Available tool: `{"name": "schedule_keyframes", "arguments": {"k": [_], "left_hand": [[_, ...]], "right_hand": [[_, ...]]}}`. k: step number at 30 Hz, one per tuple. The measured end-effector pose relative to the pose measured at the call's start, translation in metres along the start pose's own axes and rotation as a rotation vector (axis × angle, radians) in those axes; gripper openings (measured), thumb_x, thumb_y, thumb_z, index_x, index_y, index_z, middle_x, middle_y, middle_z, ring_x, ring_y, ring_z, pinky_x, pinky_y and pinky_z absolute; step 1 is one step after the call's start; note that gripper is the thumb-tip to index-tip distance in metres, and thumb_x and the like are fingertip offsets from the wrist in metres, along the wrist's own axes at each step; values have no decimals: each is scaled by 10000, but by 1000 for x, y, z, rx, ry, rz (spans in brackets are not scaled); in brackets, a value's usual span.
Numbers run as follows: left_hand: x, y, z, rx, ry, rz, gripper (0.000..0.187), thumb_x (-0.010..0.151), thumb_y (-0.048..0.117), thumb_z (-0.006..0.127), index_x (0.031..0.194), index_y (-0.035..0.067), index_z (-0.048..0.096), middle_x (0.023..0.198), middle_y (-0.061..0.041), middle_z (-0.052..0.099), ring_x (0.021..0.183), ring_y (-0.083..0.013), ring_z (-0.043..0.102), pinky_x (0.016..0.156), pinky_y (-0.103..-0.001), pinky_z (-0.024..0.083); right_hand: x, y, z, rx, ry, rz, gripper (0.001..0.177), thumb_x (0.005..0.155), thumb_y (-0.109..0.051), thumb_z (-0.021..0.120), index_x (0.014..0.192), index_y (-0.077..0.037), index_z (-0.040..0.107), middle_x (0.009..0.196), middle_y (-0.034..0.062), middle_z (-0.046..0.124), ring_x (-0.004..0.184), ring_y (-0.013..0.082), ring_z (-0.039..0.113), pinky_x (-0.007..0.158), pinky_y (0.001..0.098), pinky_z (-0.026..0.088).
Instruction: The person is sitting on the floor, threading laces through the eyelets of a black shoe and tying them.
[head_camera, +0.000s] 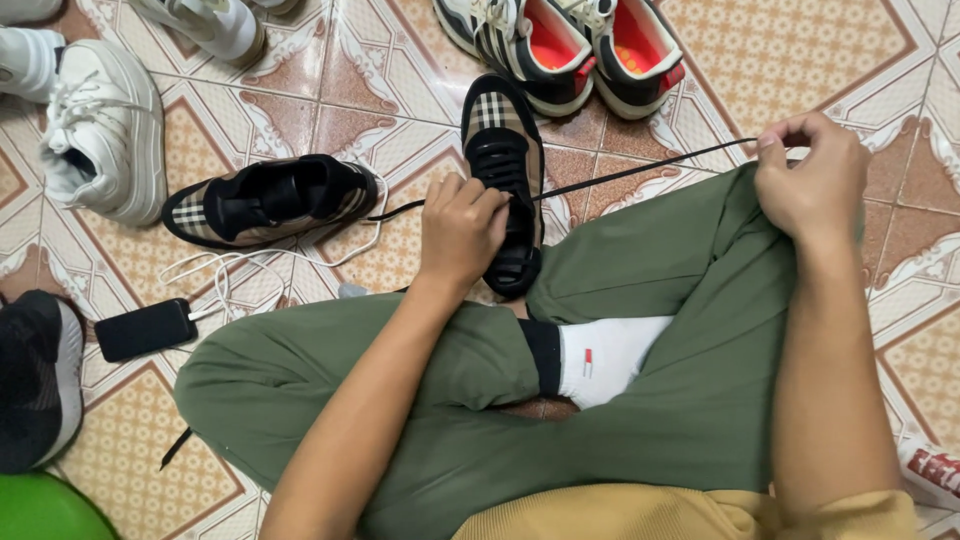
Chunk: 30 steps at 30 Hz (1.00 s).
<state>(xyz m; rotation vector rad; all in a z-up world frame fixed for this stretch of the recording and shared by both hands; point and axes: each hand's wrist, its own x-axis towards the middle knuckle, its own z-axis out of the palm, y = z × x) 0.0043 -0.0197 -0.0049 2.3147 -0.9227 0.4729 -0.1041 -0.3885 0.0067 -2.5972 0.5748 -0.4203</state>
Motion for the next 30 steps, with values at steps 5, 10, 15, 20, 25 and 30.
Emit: {"name": "schedule_keyframes", "arguments": {"k": [5, 10, 15, 20, 25, 30], "left_hand": [[0, 4, 7, 83, -12, -17, 147, 779, 46, 766, 892, 79, 676, 827, -64, 599, 790, -266, 531, 788, -389, 445], [1, 4, 1, 71, -50, -63, 317, 767, 20, 731, 1068, 76, 653, 880, -70, 622, 832, -274, 542, 830, -391, 442], [3, -14, -22, -267, -181, -246, 431, 750, 80, 736, 1164, 82, 618, 1078, -109, 580, 948, -299, 613, 857, -388, 517], [-1, -54, -39, -231, -557, -778, 391, 949, 289, 541, 756, -28, 665, 751, -176, 684, 683, -317, 625, 761, -453, 528], [-34, -61, 2, -320, -561, -1134, 536, 922, 538, 596, 957, 57, 830, 958, -215, 778, 1103, -397, 716, 953, -492, 533], [-27, -15, -1, -512, -392, -1348, 583, 895, 530, 594, 1007, 5, 821, 1035, -243, 774, 1185, -374, 691, 991, -456, 508]], "right_hand": [[2, 23, 6, 24, 89, -109, 38, 1058, 100, 696, 1055, 82, 729, 977, 181, 728, 829, 255, 675, 713, 343, 554], [-2, 26, 6, 24, 125, -145, 35, 1077, 98, 700, 1054, 97, 727, 958, 178, 725, 793, 238, 655, 692, 328, 546], [-3, 14, 7, -61, 100, -110, 47, 1055, 69, 690, 1057, 86, 734, 971, 188, 735, 790, 265, 685, 698, 354, 588], [-20, -58, 4, 12, 268, -295, 186, 1024, 87, 711, 1162, 107, 587, 1112, 233, 572, 972, 338, 592, 877, 433, 513], [-86, -160, 57, 454, -112, 97, 241, 1036, -222, 666, 1054, 13, 720, 964, 243, 697, 979, 426, 688, 845, 493, 518], [-85, -170, 114, 713, -401, 400, 547, 1074, -524, 502, 1198, -62, 766, 1230, 178, 739, 1238, 320, 656, 1036, 454, 515]]}}
